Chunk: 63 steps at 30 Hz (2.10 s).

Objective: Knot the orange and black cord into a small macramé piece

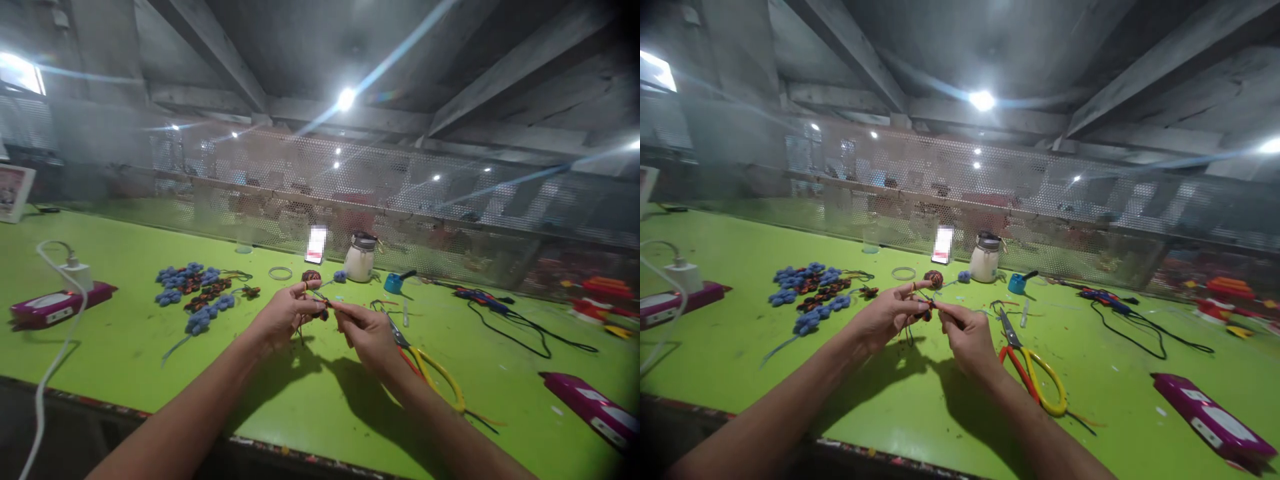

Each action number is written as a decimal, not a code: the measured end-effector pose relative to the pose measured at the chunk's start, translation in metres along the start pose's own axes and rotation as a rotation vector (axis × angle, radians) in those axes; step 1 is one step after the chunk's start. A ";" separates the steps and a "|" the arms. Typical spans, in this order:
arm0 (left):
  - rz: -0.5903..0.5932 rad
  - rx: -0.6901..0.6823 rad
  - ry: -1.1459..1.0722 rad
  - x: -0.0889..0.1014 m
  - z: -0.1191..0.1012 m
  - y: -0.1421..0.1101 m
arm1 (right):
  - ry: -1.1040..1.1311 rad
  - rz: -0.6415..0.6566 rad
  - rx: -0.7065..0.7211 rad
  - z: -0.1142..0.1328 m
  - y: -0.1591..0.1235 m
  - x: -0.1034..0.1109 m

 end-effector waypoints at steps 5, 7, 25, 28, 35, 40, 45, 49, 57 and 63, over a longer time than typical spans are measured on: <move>0.013 -0.034 0.218 0.006 -0.012 -0.003 | -0.604 0.253 0.376 0.007 0.004 0.016; -0.010 -0.060 0.342 0.004 -0.017 -0.005 | -0.743 0.325 0.376 0.010 0.006 0.020; 0.116 -0.016 0.140 0.009 -0.005 0.001 | 0.150 0.228 -0.226 0.005 0.007 0.015; 0.116 -0.002 0.123 0.009 -0.006 0.000 | 0.255 0.209 -0.311 0.006 0.007 0.013; 0.127 -0.045 0.190 0.005 -0.012 -0.006 | 0.342 0.254 -0.444 0.011 0.007 0.015; 0.117 -0.060 0.200 0.004 -0.012 -0.006 | 0.227 0.256 -0.397 0.012 0.008 0.016; 0.102 -0.118 0.265 0.003 -0.009 -0.005 | 0.070 0.239 -0.269 0.010 0.009 0.017; 0.126 -0.115 0.317 -0.001 -0.008 -0.007 | 0.105 0.174 -0.208 0.010 0.008 0.017; 0.157 -0.182 0.509 0.000 -0.005 -0.004 | 0.234 0.190 -0.384 0.009 0.007 0.016; 0.105 -0.195 0.490 -0.002 -0.007 -0.004 | 0.372 0.216 -0.520 0.010 0.009 0.017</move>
Point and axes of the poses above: each hand's wrist, its own y-axis towards the middle knuckle, its own x-axis out of the back of the hand, z = x × y, the point moved 1 cm from there along y, towards the middle knuckle, and after that the axes turned 1 degree about -z, right-handed, at the moved point
